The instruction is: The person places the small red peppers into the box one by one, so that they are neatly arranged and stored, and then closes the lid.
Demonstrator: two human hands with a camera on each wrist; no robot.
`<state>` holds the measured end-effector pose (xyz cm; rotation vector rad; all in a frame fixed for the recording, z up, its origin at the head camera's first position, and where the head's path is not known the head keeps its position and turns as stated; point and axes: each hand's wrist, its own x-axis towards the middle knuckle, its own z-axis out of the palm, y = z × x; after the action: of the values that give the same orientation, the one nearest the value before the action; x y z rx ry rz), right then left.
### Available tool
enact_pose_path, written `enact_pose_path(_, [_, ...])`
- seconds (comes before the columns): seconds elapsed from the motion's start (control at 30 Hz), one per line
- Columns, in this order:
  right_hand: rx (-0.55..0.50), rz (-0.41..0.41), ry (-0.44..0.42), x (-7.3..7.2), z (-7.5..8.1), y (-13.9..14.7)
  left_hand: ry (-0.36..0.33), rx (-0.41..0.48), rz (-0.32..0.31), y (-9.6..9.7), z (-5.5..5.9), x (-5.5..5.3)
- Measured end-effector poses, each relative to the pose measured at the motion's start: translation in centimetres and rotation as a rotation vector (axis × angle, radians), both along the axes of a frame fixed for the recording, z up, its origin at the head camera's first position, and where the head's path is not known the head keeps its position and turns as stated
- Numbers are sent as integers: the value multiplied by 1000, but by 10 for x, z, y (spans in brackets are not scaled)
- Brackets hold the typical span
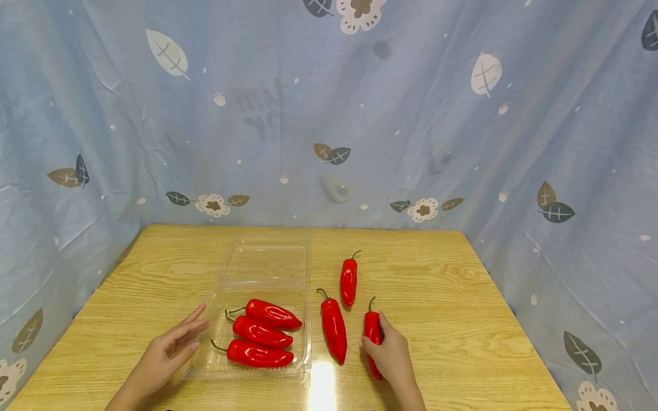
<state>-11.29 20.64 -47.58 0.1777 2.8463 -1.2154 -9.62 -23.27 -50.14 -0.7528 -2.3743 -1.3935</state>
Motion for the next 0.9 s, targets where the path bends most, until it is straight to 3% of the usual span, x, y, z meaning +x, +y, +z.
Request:
enact_pose_path(0.23, [-15, -5, 23, 2, 2, 1, -6, 0, 5, 1, 3, 2])
enact_pose_path(0.67, [-162, 3, 92, -2, -5, 5, -58, -22, 28, 1, 2, 1])
enact_pose_path(0.9, [-268, 14, 73, -1, -1, 5, -25, 1, 16, 0, 1, 1])
